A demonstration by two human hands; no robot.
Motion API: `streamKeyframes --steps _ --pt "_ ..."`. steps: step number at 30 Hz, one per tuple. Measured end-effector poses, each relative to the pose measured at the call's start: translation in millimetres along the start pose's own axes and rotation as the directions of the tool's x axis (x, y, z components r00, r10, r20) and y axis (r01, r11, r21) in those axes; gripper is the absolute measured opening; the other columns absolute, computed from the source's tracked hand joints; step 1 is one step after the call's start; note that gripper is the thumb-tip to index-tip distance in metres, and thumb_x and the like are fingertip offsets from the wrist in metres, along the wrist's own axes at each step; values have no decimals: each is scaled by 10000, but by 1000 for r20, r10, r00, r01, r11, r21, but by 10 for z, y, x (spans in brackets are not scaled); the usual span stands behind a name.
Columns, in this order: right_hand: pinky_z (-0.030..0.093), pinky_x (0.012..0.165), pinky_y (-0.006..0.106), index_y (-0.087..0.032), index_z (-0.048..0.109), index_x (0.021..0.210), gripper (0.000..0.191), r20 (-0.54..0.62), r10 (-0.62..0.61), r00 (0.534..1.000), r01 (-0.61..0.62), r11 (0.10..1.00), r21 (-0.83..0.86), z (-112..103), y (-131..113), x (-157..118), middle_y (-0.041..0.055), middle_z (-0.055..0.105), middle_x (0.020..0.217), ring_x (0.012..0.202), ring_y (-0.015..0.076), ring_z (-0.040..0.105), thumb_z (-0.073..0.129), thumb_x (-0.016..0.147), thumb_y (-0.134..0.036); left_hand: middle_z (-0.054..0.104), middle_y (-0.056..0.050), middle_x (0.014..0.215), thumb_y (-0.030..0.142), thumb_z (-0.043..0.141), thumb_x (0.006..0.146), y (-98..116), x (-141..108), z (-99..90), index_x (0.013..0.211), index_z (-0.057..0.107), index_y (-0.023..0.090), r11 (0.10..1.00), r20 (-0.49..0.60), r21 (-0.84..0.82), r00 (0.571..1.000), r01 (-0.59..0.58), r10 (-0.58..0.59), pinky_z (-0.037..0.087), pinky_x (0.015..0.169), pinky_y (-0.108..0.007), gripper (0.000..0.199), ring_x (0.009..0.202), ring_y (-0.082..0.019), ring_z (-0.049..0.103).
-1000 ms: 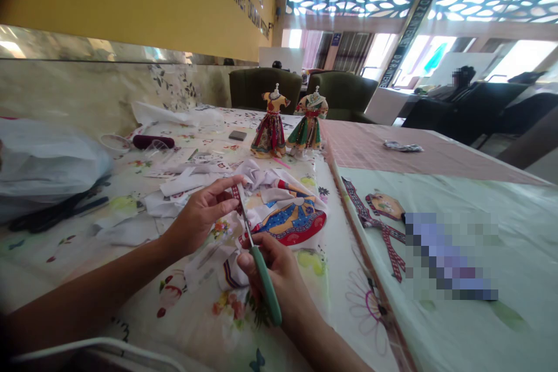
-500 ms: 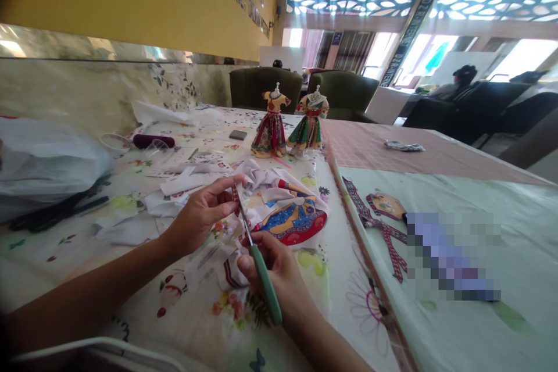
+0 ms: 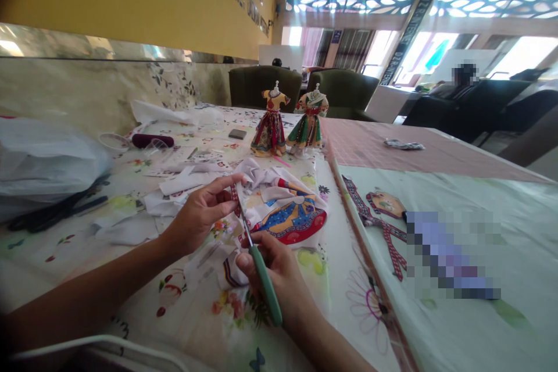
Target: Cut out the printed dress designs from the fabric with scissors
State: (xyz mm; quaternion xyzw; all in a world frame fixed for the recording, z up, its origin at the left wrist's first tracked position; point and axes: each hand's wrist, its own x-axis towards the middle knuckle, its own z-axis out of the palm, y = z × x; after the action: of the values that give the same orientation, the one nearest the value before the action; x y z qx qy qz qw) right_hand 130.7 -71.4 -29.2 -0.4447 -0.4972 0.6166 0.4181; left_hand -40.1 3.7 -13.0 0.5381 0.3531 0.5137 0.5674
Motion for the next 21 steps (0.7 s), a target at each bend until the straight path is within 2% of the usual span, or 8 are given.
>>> streamKeyframes --steps 9,14,17,21 --pt "239 380 192 -181 599 927 566 -21 -7 1000 6 1000 -15 17 10 -20 -101 458 480 369 66 370 754 716 -684 689 -21 951 196 714 806 -26 -1 -6 1348 641 208 1000 21 4 1000 -17 17 457 803 -251 548 819 -120 568" --pt "246 382 192 -181 597 934 550 -8 -2 1000 2 1000 -31 9 39 0 -98 464 483 371 69 371 731 741 -679 699 -42 1001 215 746 769 7 -2 20 1306 668 175 1000 -19 -22 1000 -3 2 481 818 -275 544 840 -138 595" --pt "245 385 200 -178 604 945 558 -4 -34 999 33 998 -53 -18 64 30 -96 474 491 373 73 375 772 704 -653 697 -51 1053 222 764 754 14 4 22 1282 684 178 1000 -33 -25 999 -8 7 483 836 -281 536 876 -146 604" --pt "269 417 213 -169 608 974 585 14 -60 998 61 997 -57 -36 53 35 -78 507 526 410 86 421 768 709 -665 697 -38 983 214 756 763 -8 8 10 1294 674 194 1000 -7 -27 1000 1 -2 480 835 -282 537 854 -141 603"
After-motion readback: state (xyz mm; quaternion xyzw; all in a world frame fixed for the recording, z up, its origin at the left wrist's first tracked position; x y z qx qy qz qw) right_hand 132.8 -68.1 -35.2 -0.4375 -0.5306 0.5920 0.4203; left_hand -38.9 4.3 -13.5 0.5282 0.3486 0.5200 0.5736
